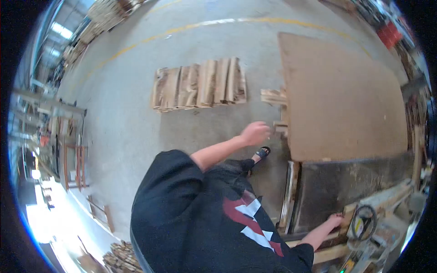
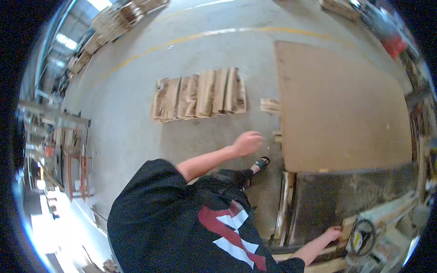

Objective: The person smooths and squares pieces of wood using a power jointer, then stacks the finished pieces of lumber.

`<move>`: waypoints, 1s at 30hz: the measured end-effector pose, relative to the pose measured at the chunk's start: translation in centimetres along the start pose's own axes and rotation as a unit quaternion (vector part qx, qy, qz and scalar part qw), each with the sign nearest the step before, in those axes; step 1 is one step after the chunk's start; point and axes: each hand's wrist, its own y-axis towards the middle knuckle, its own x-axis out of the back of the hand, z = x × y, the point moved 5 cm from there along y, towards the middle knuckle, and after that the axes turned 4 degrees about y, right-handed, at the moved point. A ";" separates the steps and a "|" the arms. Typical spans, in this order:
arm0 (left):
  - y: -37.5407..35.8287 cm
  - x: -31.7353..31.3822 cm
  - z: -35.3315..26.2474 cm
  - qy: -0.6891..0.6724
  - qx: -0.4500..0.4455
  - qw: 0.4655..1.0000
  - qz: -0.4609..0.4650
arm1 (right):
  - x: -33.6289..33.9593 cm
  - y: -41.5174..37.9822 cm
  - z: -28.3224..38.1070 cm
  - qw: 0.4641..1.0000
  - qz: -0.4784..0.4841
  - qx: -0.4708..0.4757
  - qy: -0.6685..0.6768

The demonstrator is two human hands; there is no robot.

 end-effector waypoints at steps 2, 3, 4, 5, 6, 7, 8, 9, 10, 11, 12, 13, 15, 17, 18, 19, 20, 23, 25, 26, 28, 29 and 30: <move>-9.6 6.3 10.6 -0.096 0.382 0.913 -0.103 | -0.9 -5.4 2.1 0.981 -0.053 0.137 -0.123; -15.7 9.5 16.1 -0.083 0.443 0.874 -0.181 | -0.3 -6.1 1.3 0.960 -0.044 0.191 -0.200; -21.7 13.8 19.8 0.067 0.491 0.853 -0.165 | -0.6 -6.5 0.0 0.929 -0.038 0.247 -0.274; -30.2 16.1 24.9 0.148 0.540 0.794 -0.238 | -1.3 -9.5 -1.7 0.936 -0.050 0.288 -0.197; -37.2 19.2 26.1 0.213 0.581 0.734 -0.279 | -3.0 -16.3 -1.9 0.828 -0.177 0.331 -0.417; -45.5 20.4 28.6 0.075 0.650 0.629 -0.419 | -4.7 -19.7 -3.8 0.840 -0.170 0.335 -0.392; -53.4 21.8 30.3 0.071 0.634 0.616 -0.462 | -5.4 -21.1 -5.8 0.771 -0.185 0.400 -0.459; -58.3 22.2 28.7 0.091 0.661 0.540 -0.513 | -6.5 -22.6 -8.5 0.730 -0.142 0.440 -0.503; -63.2 23.7 26.4 0.126 0.680 0.459 -0.558 | -7.9 -25.2 -10.8 0.663 -0.057 0.506 -0.549; -65.8 23.7 23.9 0.178 0.692 0.416 -0.562 | -9.3 -28.6 -13.7 0.652 -0.030 0.502 -0.567; -67.0 22.3 21.9 0.230 0.702 0.374 -0.561 | -12.1 -32.7 -18.0 0.619 0.083 0.535 -0.569; -68.1 20.6 21.3 0.177 0.774 0.380 -0.474 | -15.1 -36.5 -20.8 0.584 0.191 0.557 -0.558; -67.5 17.5 21.5 0.002 0.778 0.480 -0.406 | -19.9 -44.7 -25.9 0.520 0.376 0.571 -0.512; -63.8 12.0 25.3 -0.193 0.761 0.448 -0.428 | -24.7 -54.7 -32.0 0.490 0.538 0.484 -0.487; -58.7 11.1 25.6 -0.280 0.752 0.416 -0.427 | -26.5 -55.9 -35.5 0.474 0.597 0.427 -0.486; -53.8 10.6 26.1 -0.378 0.777 0.352 -0.360 | -28.1 -56.3 -38.8 0.473 0.604 0.398 -0.503; -49.1 10.9 27.6 -0.342 0.799 0.424 -0.255 | -30.1 -56.4 -42.0 0.467 0.610 0.384 -0.512; -40.6 8.7 37.3 -0.162 0.689 0.706 -0.025 | -36.5 -54.1 -53.4 0.510 0.588 0.254 -0.575; -35.3 7.7 44.2 -0.153 0.654 0.740 0.045 | -42.0 -51.9 -61.1 0.487 0.571 0.255 -0.610; -32.7 7.3 47.9 -0.134 0.655 0.744 0.022 | -44.8 -50.8 -64.8 0.485 0.560 0.263 -0.618; -25.9 8.4 53.2 -0.076 0.642 0.763 -0.026 | -50.6 -49.0 -71.9 0.453 0.545 0.243 -0.662; -24.1 7.6 57.4 -0.061 0.631 0.772 -0.031 | -53.1 -47.7 -75.5 0.445 0.527 0.215 -0.691; -21.7 7.6 60.1 -0.052 0.596 0.795 -0.099 | -55.4 -47.0 -78.7 0.451 0.508 0.197 -0.707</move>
